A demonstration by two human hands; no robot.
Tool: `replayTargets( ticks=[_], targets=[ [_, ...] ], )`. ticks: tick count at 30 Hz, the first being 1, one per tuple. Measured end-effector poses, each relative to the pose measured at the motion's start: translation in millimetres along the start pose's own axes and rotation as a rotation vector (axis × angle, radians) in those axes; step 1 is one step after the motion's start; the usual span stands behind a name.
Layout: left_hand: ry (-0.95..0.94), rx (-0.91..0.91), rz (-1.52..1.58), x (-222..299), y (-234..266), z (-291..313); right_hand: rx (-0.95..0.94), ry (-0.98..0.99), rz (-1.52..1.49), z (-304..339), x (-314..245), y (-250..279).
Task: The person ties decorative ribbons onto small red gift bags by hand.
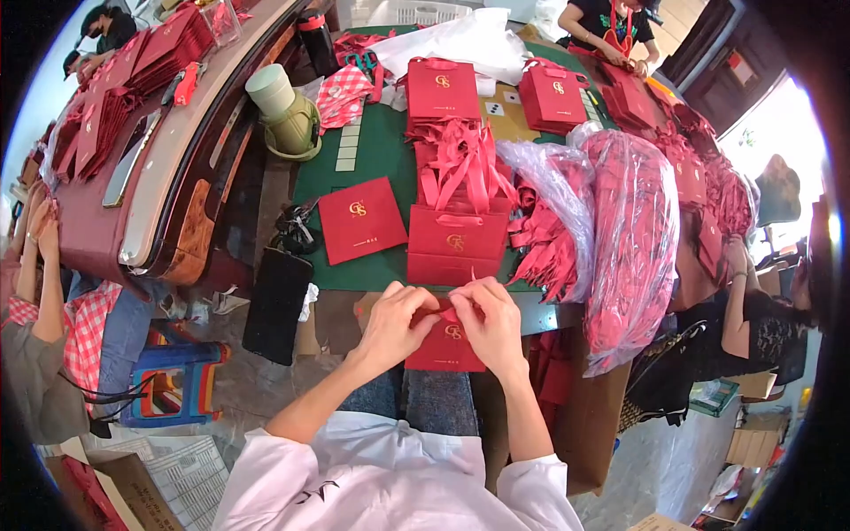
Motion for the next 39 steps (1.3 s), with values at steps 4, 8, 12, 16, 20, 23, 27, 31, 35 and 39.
replayTargets(
  ticks=[4,8,12,16,20,23,27,31,35,39],
  targets=[
    [-0.154,0.073,-0.074,14.5,-3.5,7.0,-0.375,-0.081,0.078,-8.8,7.5,-10.1],
    [-0.260,0.109,-0.126,25.0,-9.4,12.0,-0.548,-0.066,0.023,-18.3,18.6,-13.3],
    [-0.328,0.146,-0.147,30.4,-8.2,15.5,-0.665,-0.071,-0.041,-23.3,22.1,-16.6],
    [-0.351,0.112,-0.139,26.9,-12.7,13.4,-0.706,-0.163,-0.164,-22.3,29.2,-20.0],
    [-0.331,0.155,-0.140,29.0,-9.4,10.0,-0.699,-0.382,-0.476,-12.6,46.2,-31.1],
    [-0.286,0.132,-0.114,25.9,-9.9,7.4,-0.546,-0.338,-0.437,-10.6,60.1,-39.5],
    [-0.200,0.083,-0.049,14.2,-11.8,6.2,-0.307,-0.424,-0.452,-22.9,67.4,-36.7],
    [-0.030,0.090,0.029,-8.3,-6.6,2.3,-0.216,-0.318,-0.343,-19.1,63.3,-32.0],
    [0.140,-0.020,0.082,-28.5,-16.7,-3.3,-0.077,-0.214,0.036,-19.9,46.2,-6.6],
    [0.168,-0.005,0.031,-42.1,-25.9,-3.0,-0.085,-0.168,0.322,-11.7,53.3,-11.3]
  ],
)
Point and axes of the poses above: each hand's wrist, its own z-axis away from the middle knuckle, its own y-axis out of the back of the hand, x = y × z, the point moved 6 cm from there along -z, towards the middle knuckle, and after that the axes turned 1 degree about x, right-handed, at the moved point
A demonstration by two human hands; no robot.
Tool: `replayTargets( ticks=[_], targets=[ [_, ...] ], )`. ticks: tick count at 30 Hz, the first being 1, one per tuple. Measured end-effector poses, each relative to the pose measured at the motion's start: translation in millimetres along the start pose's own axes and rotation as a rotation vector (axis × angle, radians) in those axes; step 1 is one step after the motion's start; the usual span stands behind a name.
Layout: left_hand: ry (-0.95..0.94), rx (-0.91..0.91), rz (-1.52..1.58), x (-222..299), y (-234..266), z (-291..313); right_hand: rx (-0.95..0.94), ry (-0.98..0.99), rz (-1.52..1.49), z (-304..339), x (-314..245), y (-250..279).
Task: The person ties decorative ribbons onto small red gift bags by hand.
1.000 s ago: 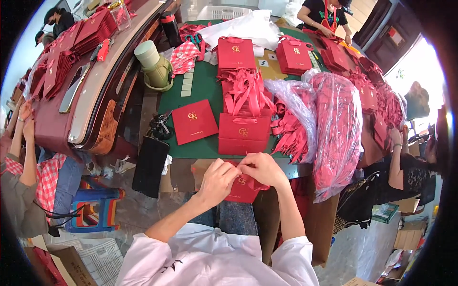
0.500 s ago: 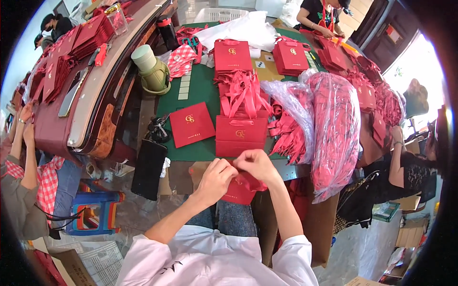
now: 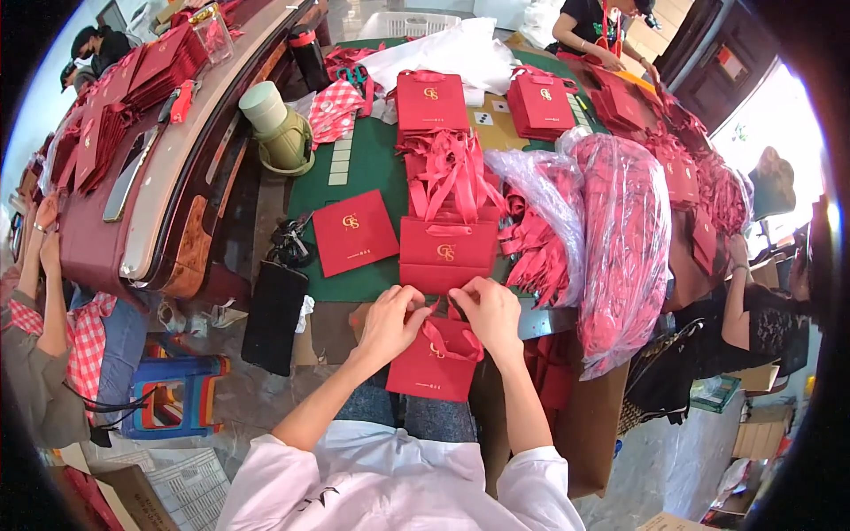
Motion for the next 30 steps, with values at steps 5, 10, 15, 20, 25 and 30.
replayTargets(
  ticks=[5,10,15,20,25,30],
  targets=[
    [-0.085,0.007,-0.181,5.3,-13.8,-11.4,-0.011,0.017,0.103,7.7,8.8,-25.7],
    [-0.129,-0.016,-0.307,5.6,-28.0,-14.0,-0.038,0.016,0.037,13.2,10.3,-27.6],
    [-0.098,0.018,-0.344,2.3,-35.1,-12.3,-0.080,-0.109,-0.397,23.9,23.3,-30.0],
    [0.023,0.056,0.007,1.8,-29.6,-4.9,-0.050,-0.121,-0.508,33.4,20.6,-23.9],
    [-0.053,0.127,0.027,17.1,-22.4,-1.8,-0.043,-0.185,-0.672,34.7,20.3,-23.1],
    [-0.136,0.138,-0.050,34.7,-17.7,0.6,-0.099,-0.208,-0.685,34.3,15.8,-18.6]
  ],
)
Point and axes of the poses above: each hand's wrist, its own z-axis away from the middle knuckle, its own y-axis out of the back of the hand, x = y × z, the point moved 6 cm from there along -z, towards the middle knuckle, and after that the axes turned 1 degree about x, right-handed, at the moved point
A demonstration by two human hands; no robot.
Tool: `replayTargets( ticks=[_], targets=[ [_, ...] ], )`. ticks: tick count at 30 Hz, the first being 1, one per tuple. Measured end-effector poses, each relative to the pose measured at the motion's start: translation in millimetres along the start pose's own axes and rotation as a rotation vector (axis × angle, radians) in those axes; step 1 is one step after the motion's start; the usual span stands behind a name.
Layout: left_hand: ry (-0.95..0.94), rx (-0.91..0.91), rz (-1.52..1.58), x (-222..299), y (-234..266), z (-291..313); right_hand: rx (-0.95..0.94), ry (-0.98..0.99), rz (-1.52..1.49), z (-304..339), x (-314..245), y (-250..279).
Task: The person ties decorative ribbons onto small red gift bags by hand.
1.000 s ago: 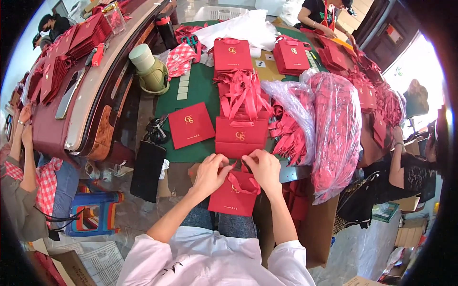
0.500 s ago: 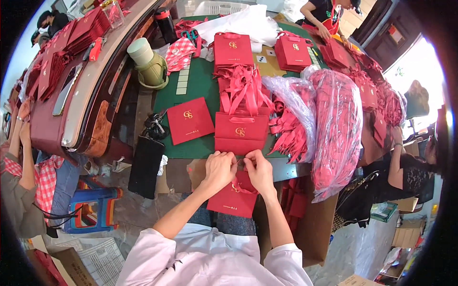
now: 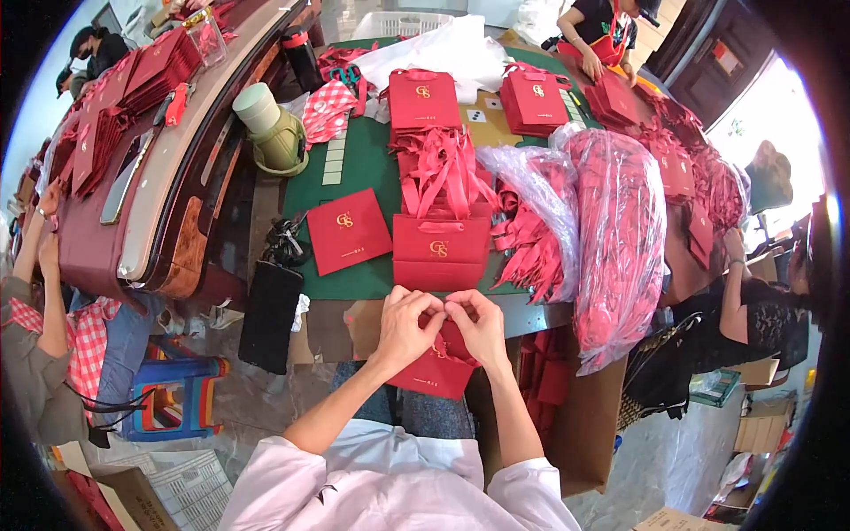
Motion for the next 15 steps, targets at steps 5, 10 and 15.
replayTargets(
  ticks=[5,10,15],
  targets=[
    [-0.079,0.094,0.167,-1.1,15.8,8.3,0.005,-0.032,-0.272,1.8,3.9,17.5],
    [0.087,-0.311,0.319,-18.4,7.0,29.2,0.050,-0.070,-0.338,-4.1,-3.4,30.7],
    [0.120,-0.398,0.398,0.8,8.9,46.4,0.231,0.015,-0.254,-28.1,10.3,50.9]
  ],
)
Point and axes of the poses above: each hand's wrist, its own z-axis away from the middle knuckle, its own y-axis out of the back of the hand, x = y × z, the point moved 6 cm from there along -z, towards the middle knuckle, and after that the axes turned 1 degree about x, right-handed, at the moved point
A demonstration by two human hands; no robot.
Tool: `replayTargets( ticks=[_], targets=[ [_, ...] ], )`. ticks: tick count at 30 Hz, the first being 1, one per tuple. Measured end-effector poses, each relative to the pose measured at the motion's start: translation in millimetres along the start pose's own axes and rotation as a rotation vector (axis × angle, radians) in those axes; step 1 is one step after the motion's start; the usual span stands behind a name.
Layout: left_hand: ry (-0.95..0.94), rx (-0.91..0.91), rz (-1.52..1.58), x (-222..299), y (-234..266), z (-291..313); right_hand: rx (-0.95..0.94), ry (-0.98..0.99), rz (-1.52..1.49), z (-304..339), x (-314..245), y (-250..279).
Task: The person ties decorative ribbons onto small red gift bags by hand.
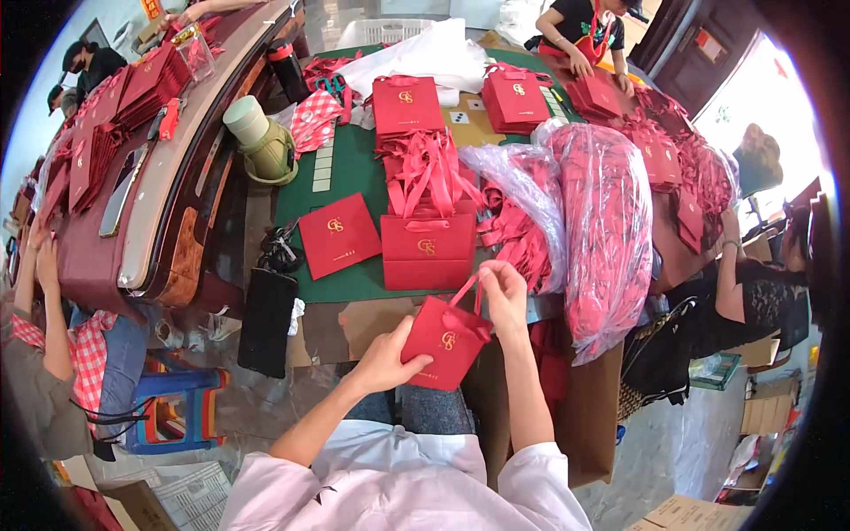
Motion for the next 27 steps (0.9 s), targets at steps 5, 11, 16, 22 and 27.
replayTargets(
  ticks=[5,11,16,22,27],
  targets=[
    [0.137,-0.121,-0.017,1.4,0.0,18.0,0.045,0.060,0.007,-22.8,-8.6,9.2],
    [0.111,-0.044,-0.037,4.4,8.8,17.7,0.092,0.040,0.109,-17.4,-16.6,4.9],
    [0.129,0.146,-0.069,12.9,30.7,19.3,-0.080,0.142,0.155,32.9,-29.3,-28.0],
    [-0.029,0.052,-0.191,65.9,30.5,20.5,-0.238,0.196,0.278,77.1,-66.6,-75.4],
    [-0.146,0.047,-0.290,64.8,27.9,18.5,-0.282,-0.006,-0.131,63.7,-35.3,-69.0]
  ],
)
Point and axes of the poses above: each hand's wrist, its own z-axis away from the middle knuckle, its own y-axis out of the back of the hand, x = y × z, the point moved 6 cm from there along -z, towards the middle knuckle, and after that the axes turned 1 degree about x, right-handed, at the moved point
